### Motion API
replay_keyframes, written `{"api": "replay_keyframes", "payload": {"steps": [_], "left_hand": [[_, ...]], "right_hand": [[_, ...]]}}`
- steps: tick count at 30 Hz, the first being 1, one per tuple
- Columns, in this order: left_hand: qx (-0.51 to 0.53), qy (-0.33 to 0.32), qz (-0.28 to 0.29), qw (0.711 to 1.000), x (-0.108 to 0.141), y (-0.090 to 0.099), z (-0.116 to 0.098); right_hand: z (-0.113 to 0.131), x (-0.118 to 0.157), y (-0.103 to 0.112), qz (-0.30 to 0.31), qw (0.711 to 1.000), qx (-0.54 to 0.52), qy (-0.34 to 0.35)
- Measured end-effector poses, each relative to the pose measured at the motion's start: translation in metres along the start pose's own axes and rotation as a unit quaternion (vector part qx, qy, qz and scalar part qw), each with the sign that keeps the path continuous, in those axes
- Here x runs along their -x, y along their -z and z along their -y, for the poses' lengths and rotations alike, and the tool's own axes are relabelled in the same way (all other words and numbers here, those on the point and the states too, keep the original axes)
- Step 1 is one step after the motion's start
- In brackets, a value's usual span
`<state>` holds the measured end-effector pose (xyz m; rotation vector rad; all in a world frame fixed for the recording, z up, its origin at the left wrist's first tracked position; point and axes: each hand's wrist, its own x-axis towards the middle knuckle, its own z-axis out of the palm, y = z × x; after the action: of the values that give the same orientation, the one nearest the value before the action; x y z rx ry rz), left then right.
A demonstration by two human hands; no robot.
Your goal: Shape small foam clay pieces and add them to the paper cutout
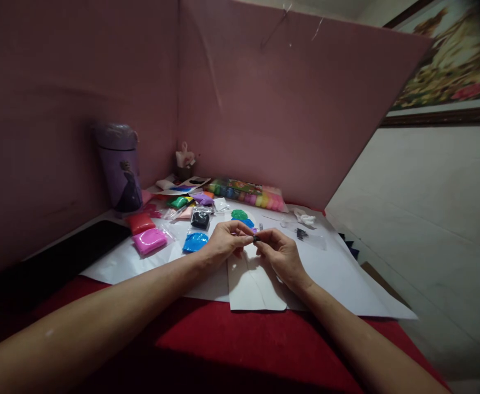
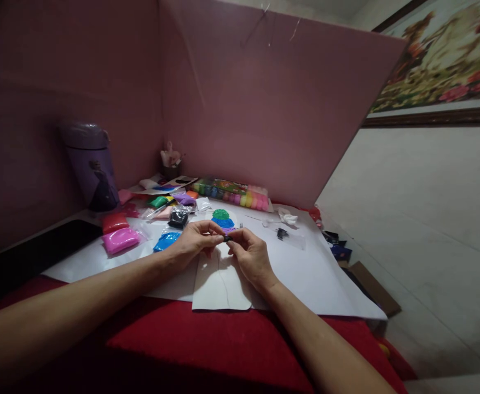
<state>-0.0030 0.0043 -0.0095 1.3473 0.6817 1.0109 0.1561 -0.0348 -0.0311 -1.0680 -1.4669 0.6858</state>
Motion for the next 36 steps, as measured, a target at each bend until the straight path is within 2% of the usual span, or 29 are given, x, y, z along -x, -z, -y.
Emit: {"api": "replay_keyframes", "payload": {"steps": [3,6,10,16,19,23,29,32,36], "left_hand": [[-0.007,0.005,-0.002,1.0,0.0,0.0,0.0],[-0.038,0.029,0.03,0.998,0.0,0.001,0.0],[-0.049,0.044,0.063,0.996,-0.001,0.004,0.002],[-0.001,0.06,0.087,0.994,-0.001,0.004,0.004],[0.005,0.064,0.073,0.995,0.001,0.001,-0.002],[-0.044,0.071,0.02,0.996,0.002,-0.004,-0.009],[-0.003,0.04,-0.059,0.997,0.002,-0.005,-0.009],[0.014,0.042,-0.058,0.997,0.003,-0.002,-0.009],[0.022,0.046,-0.019,0.999,0.001,0.0,-0.005]], "right_hand": [[0.002,0.002,0.0,0.034,0.999,-0.02,0.011],[0.002,0.003,0.001,0.058,0.998,-0.016,0.012],[0.004,0.004,0.0,0.042,0.999,0.024,0.023],[0.007,0.004,0.001,0.045,0.998,0.02,0.028],[0.006,0.004,0.001,0.037,0.999,0.022,0.026],[0.003,0.001,0.001,0.022,0.999,0.026,0.028],[0.003,-0.003,0.003,-0.049,0.999,0.017,0.003],[0.002,-0.004,0.006,-0.068,0.997,0.041,0.006],[0.002,-0.003,0.007,-0.058,0.997,0.053,0.009]]}}
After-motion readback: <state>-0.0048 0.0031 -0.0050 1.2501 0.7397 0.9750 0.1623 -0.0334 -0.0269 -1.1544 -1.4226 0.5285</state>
